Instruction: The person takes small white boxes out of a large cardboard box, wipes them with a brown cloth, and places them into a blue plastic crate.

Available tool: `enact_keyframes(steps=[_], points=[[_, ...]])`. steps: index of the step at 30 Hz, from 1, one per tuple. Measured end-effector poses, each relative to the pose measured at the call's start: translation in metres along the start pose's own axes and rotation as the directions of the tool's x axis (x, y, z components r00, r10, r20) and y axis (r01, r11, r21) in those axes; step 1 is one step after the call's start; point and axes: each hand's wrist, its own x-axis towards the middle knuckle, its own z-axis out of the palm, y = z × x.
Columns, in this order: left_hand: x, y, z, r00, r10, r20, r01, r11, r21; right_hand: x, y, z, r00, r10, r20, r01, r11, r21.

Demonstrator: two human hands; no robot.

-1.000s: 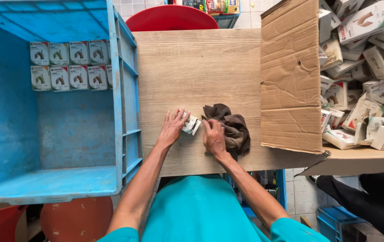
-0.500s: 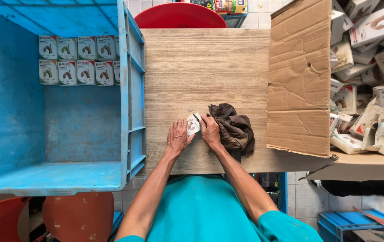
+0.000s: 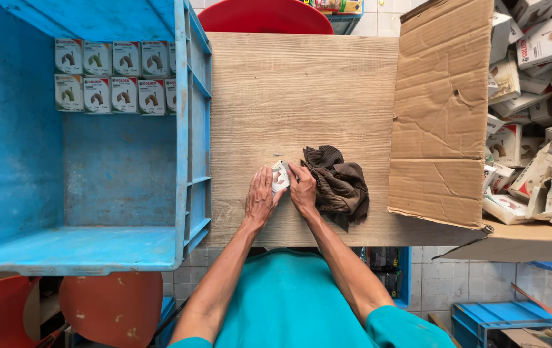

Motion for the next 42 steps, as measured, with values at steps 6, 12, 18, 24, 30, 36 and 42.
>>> enact_keyframes(steps=[6, 12, 18, 24, 30, 36, 42], points=[[-0.004, -0.002, 0.012, 1.0, -0.012, -0.018, 0.013, 0.998, 0.06, -0.001, -0.016, -0.008, 1.0, 0.024, -0.018, -0.023, 0.998, 0.061], [-0.006, -0.002, 0.019, 0.999, -0.016, -0.043, 0.021, 0.994, 0.109, -0.005, -0.006, -0.002, 0.997, -0.004, -0.077, 0.006, 1.0, 0.026], [-0.004, -0.004, 0.021, 1.0, -0.014, -0.018, 0.016, 0.991, 0.132, -0.007, -0.002, 0.004, 0.984, -0.153, -0.088, 0.146, 0.986, -0.076], [-0.006, -0.006, 0.027, 1.0, -0.017, 0.003, 0.017, 0.986, 0.165, -0.021, 0.005, -0.001, 0.953, -0.294, -0.079, 0.266, 0.93, -0.253], [-0.004, -0.01, 0.035, 1.0, -0.022, -0.013, 0.024, 0.99, 0.138, -0.011, 0.023, -0.002, 0.944, -0.33, 0.017, 0.323, 0.91, -0.261], [-0.005, -0.008, 0.03, 1.0, -0.018, -0.02, 0.02, 0.99, 0.141, -0.006, 0.045, 0.004, 0.925, -0.367, 0.101, 0.38, 0.901, -0.21], [-0.003, -0.008, 0.031, 0.999, -0.022, -0.031, 0.026, 0.993, 0.115, -0.004, 0.023, -0.002, 0.969, -0.248, 0.016, 0.248, 0.965, -0.081]])
